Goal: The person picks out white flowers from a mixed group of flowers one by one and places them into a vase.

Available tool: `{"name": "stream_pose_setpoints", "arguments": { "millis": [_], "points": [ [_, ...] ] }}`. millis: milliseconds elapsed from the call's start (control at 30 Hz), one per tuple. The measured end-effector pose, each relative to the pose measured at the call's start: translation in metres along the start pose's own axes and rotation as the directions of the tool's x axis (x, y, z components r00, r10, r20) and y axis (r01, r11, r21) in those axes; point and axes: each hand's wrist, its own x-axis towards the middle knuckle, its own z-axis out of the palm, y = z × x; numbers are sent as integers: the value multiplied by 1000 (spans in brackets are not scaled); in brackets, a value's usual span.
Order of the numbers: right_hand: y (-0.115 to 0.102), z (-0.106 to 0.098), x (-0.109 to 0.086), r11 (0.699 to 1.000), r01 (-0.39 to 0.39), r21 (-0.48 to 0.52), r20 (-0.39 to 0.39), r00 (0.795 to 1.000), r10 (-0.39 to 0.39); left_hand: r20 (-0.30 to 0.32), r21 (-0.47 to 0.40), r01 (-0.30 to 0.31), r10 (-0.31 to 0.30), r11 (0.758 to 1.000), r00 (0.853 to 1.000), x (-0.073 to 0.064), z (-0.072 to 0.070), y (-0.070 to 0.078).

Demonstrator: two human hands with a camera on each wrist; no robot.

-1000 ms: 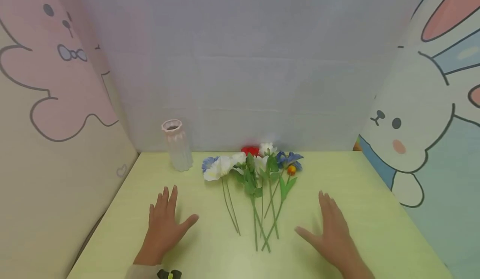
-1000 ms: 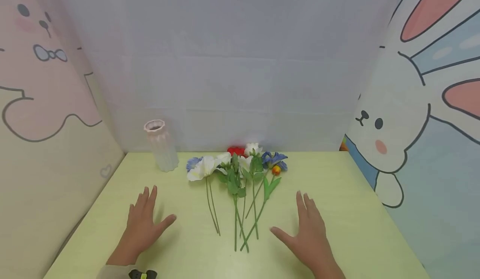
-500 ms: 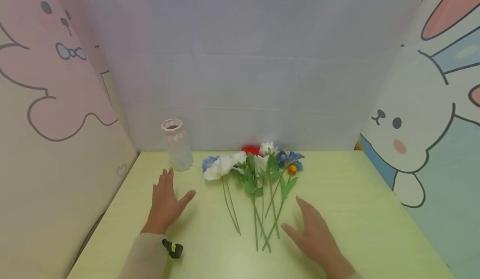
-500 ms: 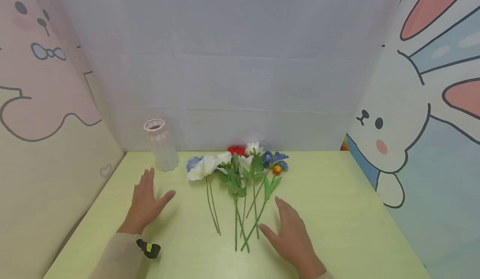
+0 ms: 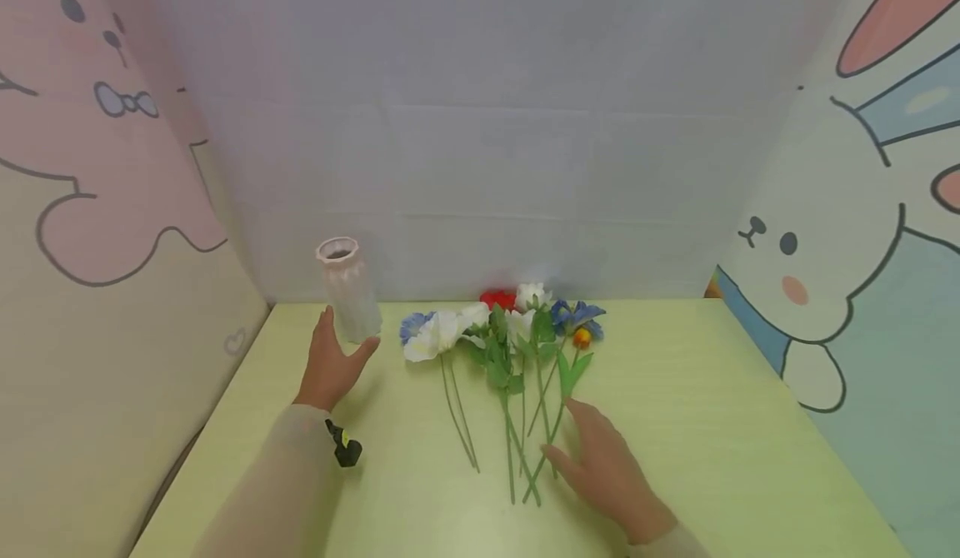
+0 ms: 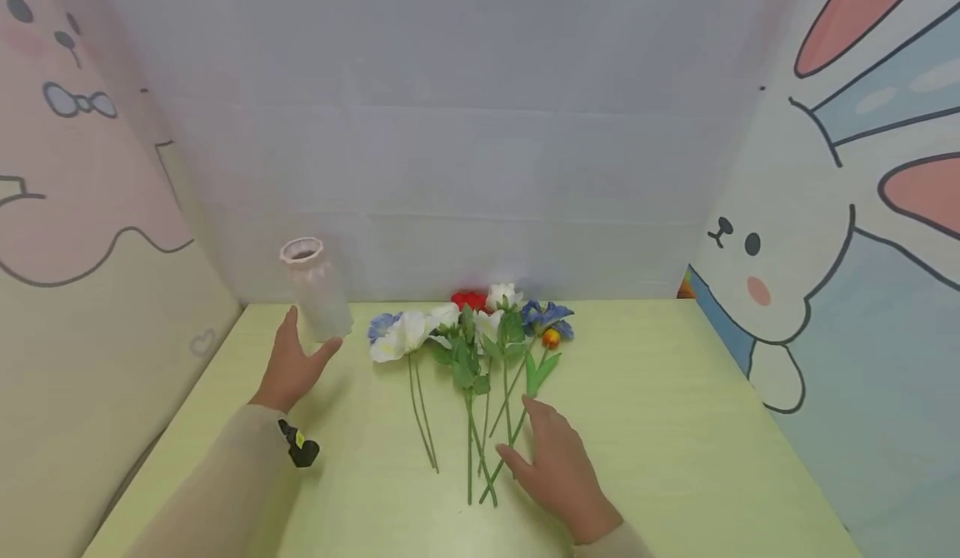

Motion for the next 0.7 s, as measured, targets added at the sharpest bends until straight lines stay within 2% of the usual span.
{"name": "stream_pose_setpoints", "arguments": {
  "millis": [133, 300, 400, 533, 700],
  "points": [
    [-4, 1, 9, 1000, 5, 4, 8, 1000, -5, -24, -19, -11, 10, 1000, 1000, 14, 0, -4],
    [-5, 4, 19, 1000, 19, 9, 30, 999, -20, -55, -27, 7, -9, 1000, 998, 34, -5, -6],
    [-4, 7, 24, 1000, 8, -3, 12, 1000, -8, -50, -53, 15, -18, 998, 999, 49, -6, -3],
    [-4, 10, 30, 1000, -20, 23, -7, 1000, 20, -53, -158, 37, -46, 987, 998, 65, -6, 4],
    [-5, 17, 39, 996, -52, 74, 8, 999, 51, -76, -286, 66, -91, 956, 993, 75, -12, 7]
  ]
}}
